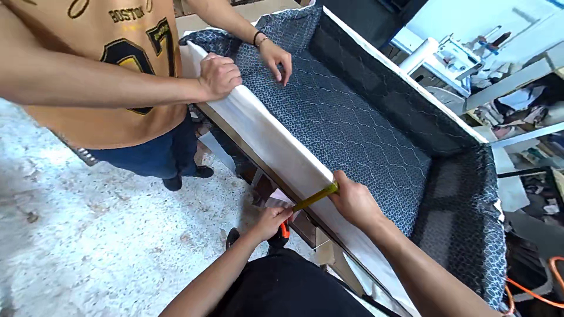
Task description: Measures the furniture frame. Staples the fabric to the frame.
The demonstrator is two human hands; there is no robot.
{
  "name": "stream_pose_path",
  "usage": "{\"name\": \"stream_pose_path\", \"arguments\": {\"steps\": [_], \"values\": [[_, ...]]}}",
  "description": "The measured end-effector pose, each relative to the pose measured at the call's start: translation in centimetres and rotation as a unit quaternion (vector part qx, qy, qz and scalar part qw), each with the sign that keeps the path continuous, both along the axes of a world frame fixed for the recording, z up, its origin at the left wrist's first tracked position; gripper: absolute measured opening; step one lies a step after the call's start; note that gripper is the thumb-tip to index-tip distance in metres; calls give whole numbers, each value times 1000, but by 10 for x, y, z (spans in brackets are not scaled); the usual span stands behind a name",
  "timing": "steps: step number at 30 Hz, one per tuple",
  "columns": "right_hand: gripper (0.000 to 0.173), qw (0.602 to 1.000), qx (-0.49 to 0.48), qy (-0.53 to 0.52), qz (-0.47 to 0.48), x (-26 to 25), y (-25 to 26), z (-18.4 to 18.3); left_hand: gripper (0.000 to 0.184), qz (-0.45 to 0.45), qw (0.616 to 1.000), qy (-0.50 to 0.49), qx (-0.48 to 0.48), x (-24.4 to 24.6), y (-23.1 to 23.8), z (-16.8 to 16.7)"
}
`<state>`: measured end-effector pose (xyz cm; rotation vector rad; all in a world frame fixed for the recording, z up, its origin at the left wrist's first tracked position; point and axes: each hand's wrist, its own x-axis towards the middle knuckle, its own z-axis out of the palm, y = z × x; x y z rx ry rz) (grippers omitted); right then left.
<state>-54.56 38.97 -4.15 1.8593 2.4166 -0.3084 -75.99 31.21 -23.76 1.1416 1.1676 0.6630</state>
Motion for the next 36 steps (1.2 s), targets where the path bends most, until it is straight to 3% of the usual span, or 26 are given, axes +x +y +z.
{"name": "stream_pose_path", "arguments": {"steps": [5, 12, 18, 22, 25, 28, 32, 36], "values": [[25, 999, 18, 18, 37, 4, 4, 4, 46, -8, 999, -39, 3, -11, -22, 2], [20, 1000, 13, 19, 7, 2, 2, 7, 49, -36, 998, -54, 8, -34, -36, 17], [23, 999, 18, 31, 29, 3, -3, -6, 50, -34, 999, -20, -15, -37, -33, -1], [24, 995, 59, 58, 57, 5, -15, 10, 51, -35, 999, 19, 27, -49, -33, 39], [28, 994, 37, 87, 58, 11, -38, 43, 50, -44, 997, 9, 60, -63, -44, 45], [29, 993, 11, 99, 70, 10, -54, 44, 48, -55, 998, 6, 29, -60, -41, 28], [31, 992, 32, 94, 77, 2, -72, -7, 44, -27, 999, 26, -21, -37, -40, -37], [38, 996, 44, 58, 58, 4, -74, -11, 42, -13, 1000, 4, -3, -9, -43, -82]]}}
